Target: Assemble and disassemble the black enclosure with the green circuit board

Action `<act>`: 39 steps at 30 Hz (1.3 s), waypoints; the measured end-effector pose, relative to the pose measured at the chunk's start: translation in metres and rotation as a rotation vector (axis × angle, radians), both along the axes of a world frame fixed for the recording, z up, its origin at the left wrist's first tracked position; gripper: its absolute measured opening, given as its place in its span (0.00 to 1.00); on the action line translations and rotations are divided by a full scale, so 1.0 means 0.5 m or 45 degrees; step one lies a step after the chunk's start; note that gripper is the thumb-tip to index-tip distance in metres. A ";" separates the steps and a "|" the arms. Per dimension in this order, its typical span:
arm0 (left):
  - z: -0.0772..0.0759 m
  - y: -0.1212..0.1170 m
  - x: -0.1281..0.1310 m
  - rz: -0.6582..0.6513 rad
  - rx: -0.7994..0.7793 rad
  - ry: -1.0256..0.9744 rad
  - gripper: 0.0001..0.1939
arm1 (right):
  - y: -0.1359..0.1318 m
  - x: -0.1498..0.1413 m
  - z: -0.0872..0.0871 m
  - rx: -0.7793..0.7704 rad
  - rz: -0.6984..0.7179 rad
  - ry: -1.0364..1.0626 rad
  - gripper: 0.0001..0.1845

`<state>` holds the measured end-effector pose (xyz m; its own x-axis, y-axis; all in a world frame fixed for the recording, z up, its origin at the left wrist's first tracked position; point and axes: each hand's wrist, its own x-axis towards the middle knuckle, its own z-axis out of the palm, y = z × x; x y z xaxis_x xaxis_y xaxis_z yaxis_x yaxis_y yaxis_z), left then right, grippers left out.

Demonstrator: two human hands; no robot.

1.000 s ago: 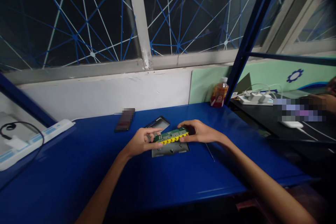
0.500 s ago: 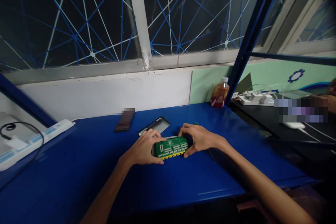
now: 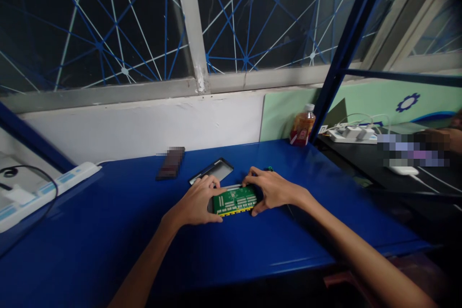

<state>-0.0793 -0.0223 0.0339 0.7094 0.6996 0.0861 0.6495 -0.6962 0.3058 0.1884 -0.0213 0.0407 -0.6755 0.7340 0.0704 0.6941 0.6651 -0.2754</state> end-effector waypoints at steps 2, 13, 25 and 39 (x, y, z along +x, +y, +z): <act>0.000 0.000 -0.001 0.005 -0.001 -0.004 0.34 | 0.001 0.002 0.000 -0.004 0.007 0.036 0.42; 0.006 -0.004 -0.002 0.025 -0.042 0.022 0.34 | 0.067 0.072 -0.014 0.224 -0.669 0.027 0.21; 0.003 0.001 -0.004 0.035 -0.095 0.009 0.35 | 0.106 0.116 -0.062 -0.399 -0.662 0.225 0.26; -0.021 -0.003 0.017 0.033 0.105 -0.174 0.32 | 0.086 0.109 -0.004 0.369 -0.830 1.077 0.25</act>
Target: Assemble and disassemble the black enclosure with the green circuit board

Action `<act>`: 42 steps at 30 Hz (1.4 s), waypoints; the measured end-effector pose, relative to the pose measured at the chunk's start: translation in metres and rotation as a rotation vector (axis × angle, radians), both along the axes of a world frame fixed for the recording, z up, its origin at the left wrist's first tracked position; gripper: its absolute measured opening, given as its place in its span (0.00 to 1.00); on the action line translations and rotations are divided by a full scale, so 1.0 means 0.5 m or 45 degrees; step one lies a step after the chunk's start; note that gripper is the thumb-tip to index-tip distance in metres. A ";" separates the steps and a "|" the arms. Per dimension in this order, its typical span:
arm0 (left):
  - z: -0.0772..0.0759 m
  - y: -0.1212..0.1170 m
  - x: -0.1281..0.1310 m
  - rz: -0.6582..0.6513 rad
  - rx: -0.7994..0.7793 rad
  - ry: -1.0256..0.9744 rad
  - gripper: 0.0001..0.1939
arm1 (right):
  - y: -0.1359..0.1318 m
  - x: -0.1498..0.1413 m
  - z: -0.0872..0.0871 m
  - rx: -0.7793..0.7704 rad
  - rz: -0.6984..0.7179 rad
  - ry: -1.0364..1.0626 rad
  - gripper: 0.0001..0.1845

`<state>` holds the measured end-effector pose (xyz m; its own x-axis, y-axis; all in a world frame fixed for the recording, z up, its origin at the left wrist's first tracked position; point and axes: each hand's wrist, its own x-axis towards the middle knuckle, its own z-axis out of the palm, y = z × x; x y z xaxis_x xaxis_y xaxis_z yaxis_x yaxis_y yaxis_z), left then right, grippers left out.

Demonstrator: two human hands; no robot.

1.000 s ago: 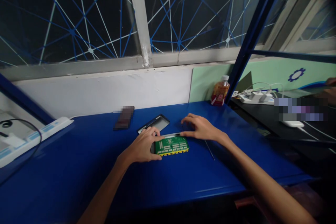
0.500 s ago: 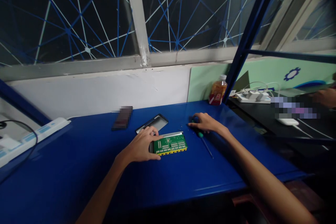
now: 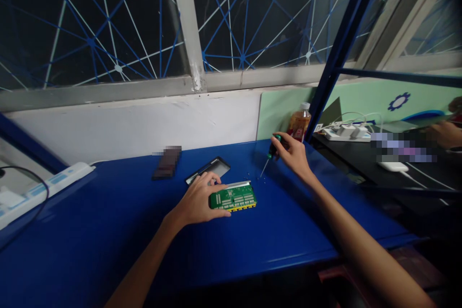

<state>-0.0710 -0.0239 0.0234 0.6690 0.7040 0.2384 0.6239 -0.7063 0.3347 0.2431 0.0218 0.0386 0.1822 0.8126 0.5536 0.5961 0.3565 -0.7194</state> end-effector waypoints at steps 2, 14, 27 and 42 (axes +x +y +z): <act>-0.001 0.000 0.001 0.001 0.003 0.004 0.32 | -0.002 -0.004 -0.001 0.024 0.012 0.023 0.26; 0.002 -0.002 0.003 0.013 -0.029 0.034 0.33 | -0.001 -0.008 -0.004 0.058 0.040 0.002 0.25; 0.003 -0.006 0.014 0.025 -0.031 -0.168 0.22 | 0.001 -0.014 -0.001 0.013 0.049 0.227 0.24; -0.029 -0.014 0.065 0.061 -0.087 -0.602 0.10 | -0.047 -0.127 0.006 -0.059 0.418 0.778 0.18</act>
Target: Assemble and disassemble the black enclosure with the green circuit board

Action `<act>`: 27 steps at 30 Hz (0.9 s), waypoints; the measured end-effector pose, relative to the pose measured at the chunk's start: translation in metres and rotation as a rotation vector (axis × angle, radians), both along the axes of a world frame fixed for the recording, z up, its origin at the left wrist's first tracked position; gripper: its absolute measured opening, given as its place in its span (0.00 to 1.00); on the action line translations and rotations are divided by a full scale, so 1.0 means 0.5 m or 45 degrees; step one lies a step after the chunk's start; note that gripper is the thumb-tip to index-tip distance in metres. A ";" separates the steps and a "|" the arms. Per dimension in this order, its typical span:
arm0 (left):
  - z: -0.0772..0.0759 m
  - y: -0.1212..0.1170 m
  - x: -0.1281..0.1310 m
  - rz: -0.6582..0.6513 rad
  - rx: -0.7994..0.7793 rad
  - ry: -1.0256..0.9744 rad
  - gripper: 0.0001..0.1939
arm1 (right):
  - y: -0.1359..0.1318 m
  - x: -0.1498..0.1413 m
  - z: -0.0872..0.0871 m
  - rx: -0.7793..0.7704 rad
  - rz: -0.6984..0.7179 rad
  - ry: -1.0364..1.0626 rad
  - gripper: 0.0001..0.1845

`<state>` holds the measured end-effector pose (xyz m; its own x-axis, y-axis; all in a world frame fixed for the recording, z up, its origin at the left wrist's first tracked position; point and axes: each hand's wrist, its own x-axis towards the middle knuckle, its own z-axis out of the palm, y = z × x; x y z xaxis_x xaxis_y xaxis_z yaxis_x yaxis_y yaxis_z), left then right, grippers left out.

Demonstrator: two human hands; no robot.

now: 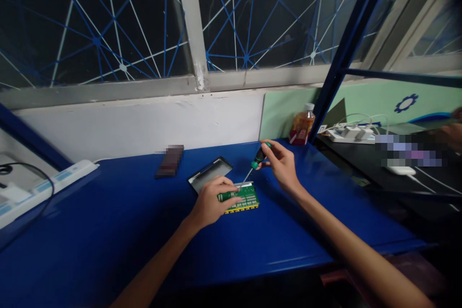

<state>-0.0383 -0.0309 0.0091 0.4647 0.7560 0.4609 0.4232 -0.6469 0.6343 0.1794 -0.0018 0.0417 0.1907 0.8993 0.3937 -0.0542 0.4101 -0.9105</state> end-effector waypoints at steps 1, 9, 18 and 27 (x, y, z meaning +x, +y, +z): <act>-0.002 0.001 0.000 0.007 0.014 0.004 0.09 | 0.001 0.000 -0.001 -0.001 0.000 0.002 0.18; 0.011 -0.004 0.005 -0.008 -0.048 -0.040 0.06 | 0.001 0.005 0.002 0.001 0.012 0.032 0.19; 0.012 -0.003 0.001 0.013 -0.055 -0.027 0.08 | -0.008 0.002 0.013 0.042 -0.042 0.051 0.18; 0.018 -0.006 0.003 -0.011 -0.021 -0.018 0.09 | -0.013 -0.006 0.014 0.096 -0.078 0.036 0.17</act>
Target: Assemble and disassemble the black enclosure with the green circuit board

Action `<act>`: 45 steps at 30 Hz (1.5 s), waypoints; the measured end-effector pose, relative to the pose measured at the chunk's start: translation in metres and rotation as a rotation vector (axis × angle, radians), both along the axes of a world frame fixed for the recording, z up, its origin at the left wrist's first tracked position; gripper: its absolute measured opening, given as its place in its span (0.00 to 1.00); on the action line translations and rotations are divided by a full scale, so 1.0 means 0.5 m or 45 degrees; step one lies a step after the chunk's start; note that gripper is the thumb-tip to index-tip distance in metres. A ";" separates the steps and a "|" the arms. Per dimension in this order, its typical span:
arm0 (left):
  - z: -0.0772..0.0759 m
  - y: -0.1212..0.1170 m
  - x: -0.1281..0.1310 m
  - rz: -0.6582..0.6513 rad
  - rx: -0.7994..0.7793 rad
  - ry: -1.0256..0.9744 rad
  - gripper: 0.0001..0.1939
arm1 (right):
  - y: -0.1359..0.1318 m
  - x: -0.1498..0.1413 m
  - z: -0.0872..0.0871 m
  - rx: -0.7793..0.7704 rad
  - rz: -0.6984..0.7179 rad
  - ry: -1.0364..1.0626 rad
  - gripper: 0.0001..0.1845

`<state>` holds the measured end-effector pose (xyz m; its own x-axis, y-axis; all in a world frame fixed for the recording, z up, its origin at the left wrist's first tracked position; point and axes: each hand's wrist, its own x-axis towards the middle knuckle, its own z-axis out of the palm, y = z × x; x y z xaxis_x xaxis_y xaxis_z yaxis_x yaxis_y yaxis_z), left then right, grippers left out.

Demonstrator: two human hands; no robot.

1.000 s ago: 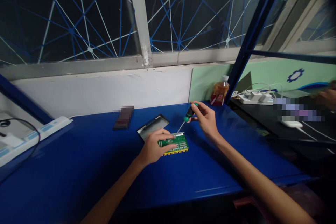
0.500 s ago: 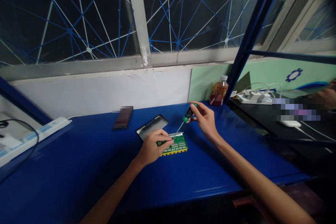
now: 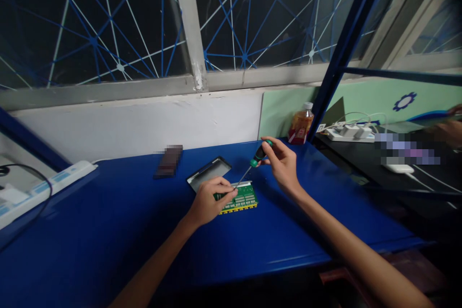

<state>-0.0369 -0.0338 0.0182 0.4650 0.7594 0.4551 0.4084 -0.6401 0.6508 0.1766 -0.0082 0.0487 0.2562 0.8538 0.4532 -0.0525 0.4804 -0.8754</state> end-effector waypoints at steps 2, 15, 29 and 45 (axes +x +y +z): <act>0.000 0.001 0.000 0.000 0.005 0.004 0.09 | -0.001 0.000 0.000 0.024 -0.007 0.002 0.17; 0.001 0.002 -0.001 -0.010 -0.050 0.010 0.11 | -0.012 -0.002 0.003 0.134 -0.084 -0.123 0.16; -0.003 0.003 -0.002 -0.049 -0.022 0.046 0.13 | -0.020 -0.004 0.004 0.107 0.148 -0.244 0.27; -0.003 0.004 -0.006 -0.108 -0.060 0.031 0.15 | -0.007 -0.004 0.074 0.030 0.778 -0.337 0.33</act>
<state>-0.0401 -0.0319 0.0166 0.5393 0.7370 0.4075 0.3702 -0.6421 0.6714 0.1747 -0.0118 0.0859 -0.3935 0.7991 0.4545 -0.1061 0.4516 -0.8859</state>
